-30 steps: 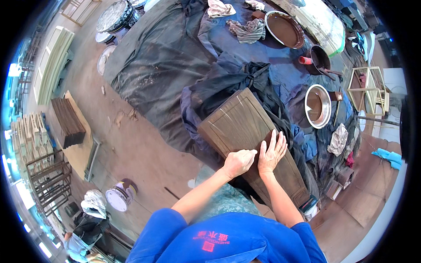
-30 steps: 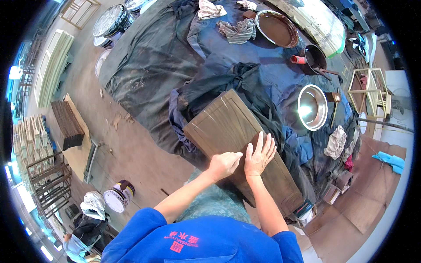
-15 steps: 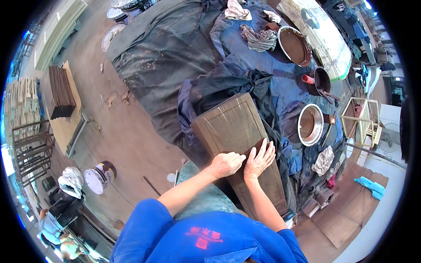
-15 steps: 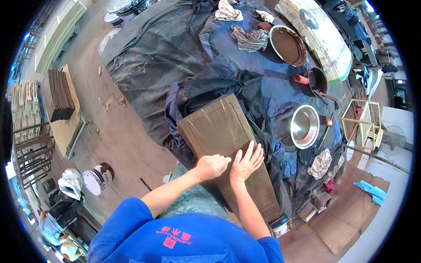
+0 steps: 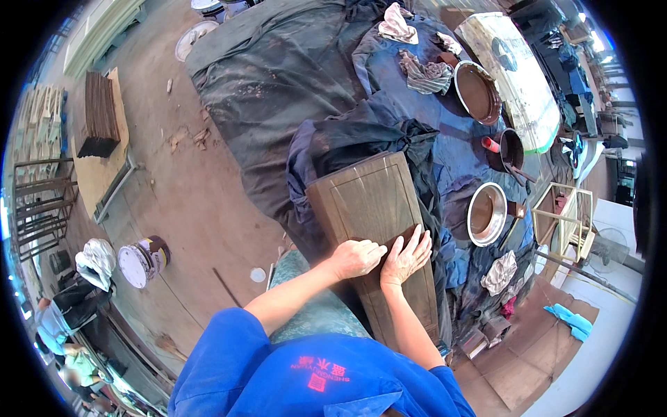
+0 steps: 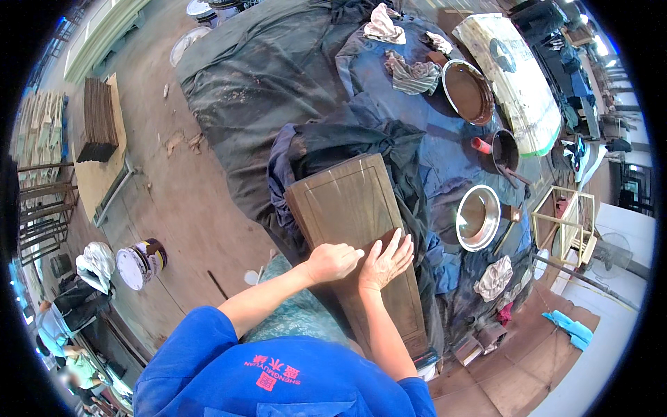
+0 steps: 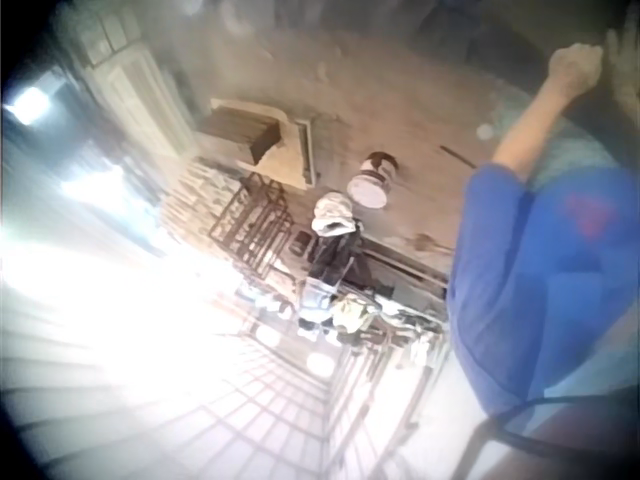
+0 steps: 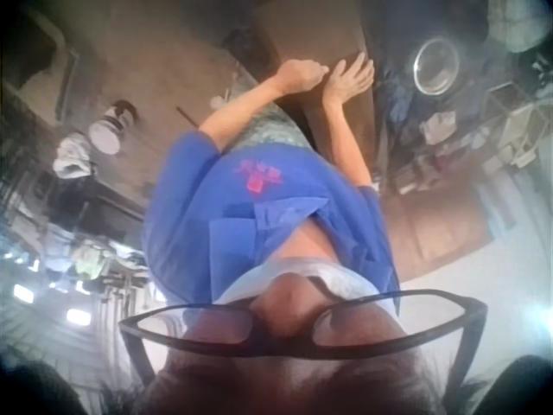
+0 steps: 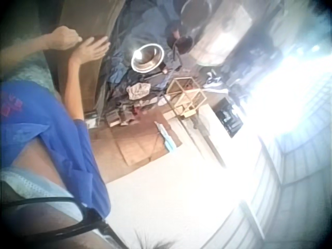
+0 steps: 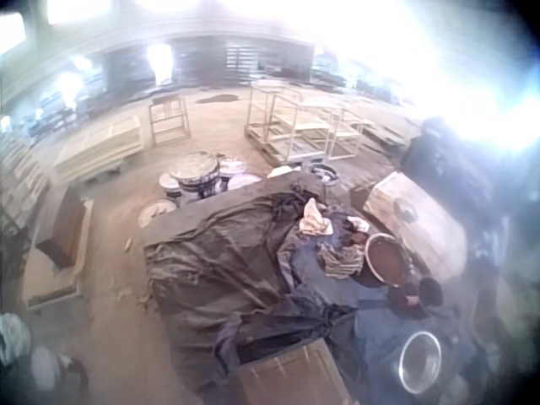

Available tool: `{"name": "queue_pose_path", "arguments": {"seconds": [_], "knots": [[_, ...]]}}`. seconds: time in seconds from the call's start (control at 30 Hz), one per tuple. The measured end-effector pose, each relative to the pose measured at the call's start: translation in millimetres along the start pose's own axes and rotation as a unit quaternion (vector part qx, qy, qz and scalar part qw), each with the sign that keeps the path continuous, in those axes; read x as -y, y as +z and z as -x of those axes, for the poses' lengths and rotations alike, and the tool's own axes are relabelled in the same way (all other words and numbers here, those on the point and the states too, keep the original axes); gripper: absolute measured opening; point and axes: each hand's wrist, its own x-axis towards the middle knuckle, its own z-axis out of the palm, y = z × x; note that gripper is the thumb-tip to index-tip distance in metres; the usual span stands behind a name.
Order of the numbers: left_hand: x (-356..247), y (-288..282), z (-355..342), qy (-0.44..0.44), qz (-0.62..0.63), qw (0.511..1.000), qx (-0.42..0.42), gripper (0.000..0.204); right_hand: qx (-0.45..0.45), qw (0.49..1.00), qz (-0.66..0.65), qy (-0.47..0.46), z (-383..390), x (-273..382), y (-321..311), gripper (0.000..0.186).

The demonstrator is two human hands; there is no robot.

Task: The person picks up a wooden panel from a stack and places it on a workbench. They apply a liquid finish to the panel using a cloth, wiping the surface repeatedly. The person then moves to a second panel and repeats the application process.

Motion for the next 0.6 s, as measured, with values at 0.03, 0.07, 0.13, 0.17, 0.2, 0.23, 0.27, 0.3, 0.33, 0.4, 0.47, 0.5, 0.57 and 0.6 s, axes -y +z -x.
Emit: {"name": "queue_pose_path", "arguments": {"seconds": [0.03,0.07,0.13,0.17,0.2,0.23,0.27,0.3,0.33,0.4,0.47,0.5,0.57,0.6], "knots": [[0.1,0.3,0.4,0.001,0.0,1.0,-0.002,0.011,0.0,1.0,0.001,0.001,0.1,0.1,-0.1,0.06],[0.0,0.8,0.8,0.002,0.0,1.0,-0.005,0.011,-0.001,1.0,0.003,0.001,0.1,0.3,-0.2,0.06],[0.0,1.8,1.1,0.005,-0.001,1.0,-0.012,0.011,-0.002,1.0,0.003,0.002,-0.1,0.9,-0.3,0.06],[0.0,1.7,1.7,0.005,-0.004,1.0,-0.009,0.011,-0.002,1.0,0.002,0.001,-0.1,1.2,-0.6,0.06],[0.1,1.6,1.5,0.005,-0.006,1.0,-0.006,0.012,-0.002,1.0,0.002,0.002,-0.2,1.1,-0.8,0.06],[0.1,1.3,1.2,0.005,-0.008,1.0,-0.002,0.012,-0.002,1.0,0.001,0.002,-0.1,0.8,-0.6,0.06],[0.0,0.9,1.0,0.002,-0.005,1.0,-0.002,0.012,-0.002,1.0,0.0,0.002,0.0,0.4,-0.2,0.06],[-0.2,0.6,0.4,0.0,-0.003,1.0,-0.003,0.012,-0.003,1.0,-0.001,0.002,-0.2,0.0,0.0,0.061],[-0.4,0.2,-0.2,-0.002,-0.001,1.0,-0.004,0.012,-0.004,1.0,0.001,0.001,-0.4,-0.1,0.3,0.06],[-0.2,0.5,0.2,-0.004,0.001,1.0,-0.006,0.012,-0.006,1.0,0.005,0.0,-0.4,-0.3,1.5,0.06],[0.3,1.7,0.7,-0.005,0.002,1.0,-0.007,0.012,-0.004,1.0,0.009,-0.001,-0.7,-1.3,2.5,0.061],[0.1,1.3,0.6,-0.005,0.001,1.0,-0.007,0.012,-0.003,1.0,0.01,-0.002,-0.8,-0.8,2.3,0.061],[0.1,0.3,0.2,-0.003,-0.001,1.0,-0.007,0.012,-0.012,1.0,0.004,-0.005,-1.5,0.7,1.5,0.059],[-0.6,-1.8,-1.9,-0.001,0.0,1.0,-0.007,0.012,-0.016,1.0,0.002,-0.006,-1.8,1.6,0.5,0.059]]}}
